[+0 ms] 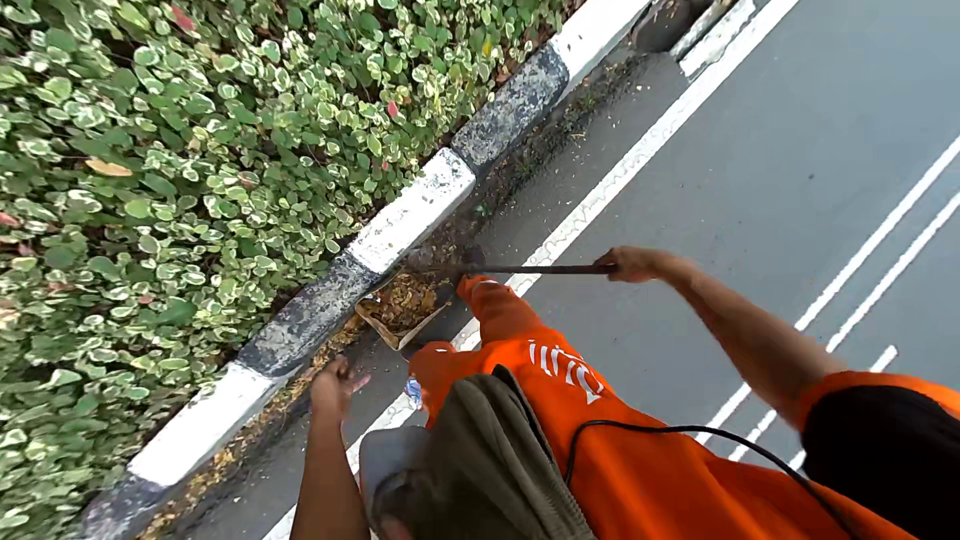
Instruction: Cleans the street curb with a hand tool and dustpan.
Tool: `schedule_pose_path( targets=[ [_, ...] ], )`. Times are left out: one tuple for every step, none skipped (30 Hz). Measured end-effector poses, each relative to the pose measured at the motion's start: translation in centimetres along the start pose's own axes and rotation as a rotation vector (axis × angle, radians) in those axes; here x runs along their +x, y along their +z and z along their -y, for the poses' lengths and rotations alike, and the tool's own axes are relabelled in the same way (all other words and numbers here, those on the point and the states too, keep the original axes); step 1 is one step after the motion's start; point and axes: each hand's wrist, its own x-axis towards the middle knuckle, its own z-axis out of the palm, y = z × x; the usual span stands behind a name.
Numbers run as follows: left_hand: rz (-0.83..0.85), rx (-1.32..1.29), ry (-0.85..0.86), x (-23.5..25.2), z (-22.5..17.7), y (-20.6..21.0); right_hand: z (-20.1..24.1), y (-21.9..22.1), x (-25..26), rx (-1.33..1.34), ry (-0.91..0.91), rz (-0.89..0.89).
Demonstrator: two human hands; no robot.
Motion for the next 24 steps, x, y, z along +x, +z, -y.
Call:
schedule_pose_path(
  targets=[
    [-0.034, -0.084, 0.021, 0.6, 0.8, -1.4, -0.1, -0.7, -2.0, -0.013, 0.005, -0.017],
    [-0.063, -0.160, 0.042, 1.3, 1.6, -2.9, 0.0, -1.2, -3.6, -0.026, 0.014, -0.049],
    [-0.082, -0.223, 0.064, 1.7, 2.3, -4.6, 0.7, -1.5, -4.8, -0.036, 0.043, -0.077],
    [-0.087, -0.278, 0.079, 2.0, 3.0, -6.4, 1.5, -1.1, -5.1, -0.042, 0.075, -0.117],
    [-0.088, -0.325, 0.091, 2.2, 3.8, -8.4, 2.7, -0.2, -4.8, -0.037, 0.135, -0.146],
    [-0.082, -0.370, 0.106, 2.4, 4.8, -10.4, 4.5, 1.4, -3.8, -0.011, 0.211, -0.175],
    [-0.077, -0.417, 0.123, 2.6, 5.7, -12.3, 6.8, 3.3, -2.1, 0.031, 0.282, -0.202],
    [-0.077, -0.463, 0.132, 2.8, 6.5, -14.0, 9.4, 5.6, 0.1, 0.086, 0.335, -0.222],
    [-0.077, -0.497, 0.131, 2.7, 7.3, -15.5, 12.0, 8.3, 2.5, 0.141, 0.370, -0.241],
    [-0.077, -0.527, 0.122, 2.4, 8.0, -16.9, 14.5, 11.3, 4.8, 0.187, 0.383, -0.250],
    [-0.078, -0.554, 0.118, 2.2, 8.5, -18.1, 16.8, 14.2, 6.7, 0.208, 0.370, -0.240],
    [-0.079, -0.574, 0.120, 2.0, 8.7, -19.1, 18.8, 16.4, 7.9, 0.198, 0.340, -0.204],
    [-0.074, -0.593, 0.123, 1.9, 8.8, -20.2, 20.5, 18.0, 8.2, 0.173, 0.292, -0.139],
    [-0.071, -0.607, 0.126, 1.8, 8.7, -21.2, 21.3, 19.2, 8.0, 0.130, 0.216, -0.092],
    [-0.074, -0.616, 0.124, 1.6, 8.7, -22.0, 21.3, 20.0, 7.4, 0.074, 0.134, -0.069],
    [-0.078, -0.626, 0.113, 1.3, 8.7, -22.6, 21.4, 19.9, 5.5, 0.016, 0.082, -0.027],
    [-0.084, -0.634, 0.100, 1.2, 8.6, -23.1, 21.6, 19.2, 2.7, -0.035, 0.068, 0.007],
    [-0.091, -0.632, 0.087, 1.5, 8.5, -23.4, 21.4, 18.2, -0.5, -0.076, 0.071, 0.018],
    [-0.094, -0.616, 0.080, 1.9, 8.4, -23.5, 20.4, 17.7, -3.5, -0.085, 0.074, -0.008],
    [-0.096, -0.591, 0.078, 2.4, 8.3, -23.5, 18.8, 18.0, -6.1, -0.077, 0.076, -0.067],
    [-0.105, -0.568, 0.078, 2.9, 8.3, -23.4, 17.0, 19.2, -8.3, -0.034, 0.086, -0.148],
    [-0.115, -0.553, 0.079, 3.3, 8.2, -23.4, 15.6, 21.0, -10.0, 0.013, 0.121, -0.230],
    [-0.124, -0.540, 0.075, 3.5, 7.9, -23.5, 15.9, 22.2, -11.7, 0.080, 0.194, -0.233],
    [-0.127, -0.527, 0.066, 3.6, 7.6, -23.6, 17.1, 23.6, -12.6, 0.165, 0.288, -0.196]
  ],
)
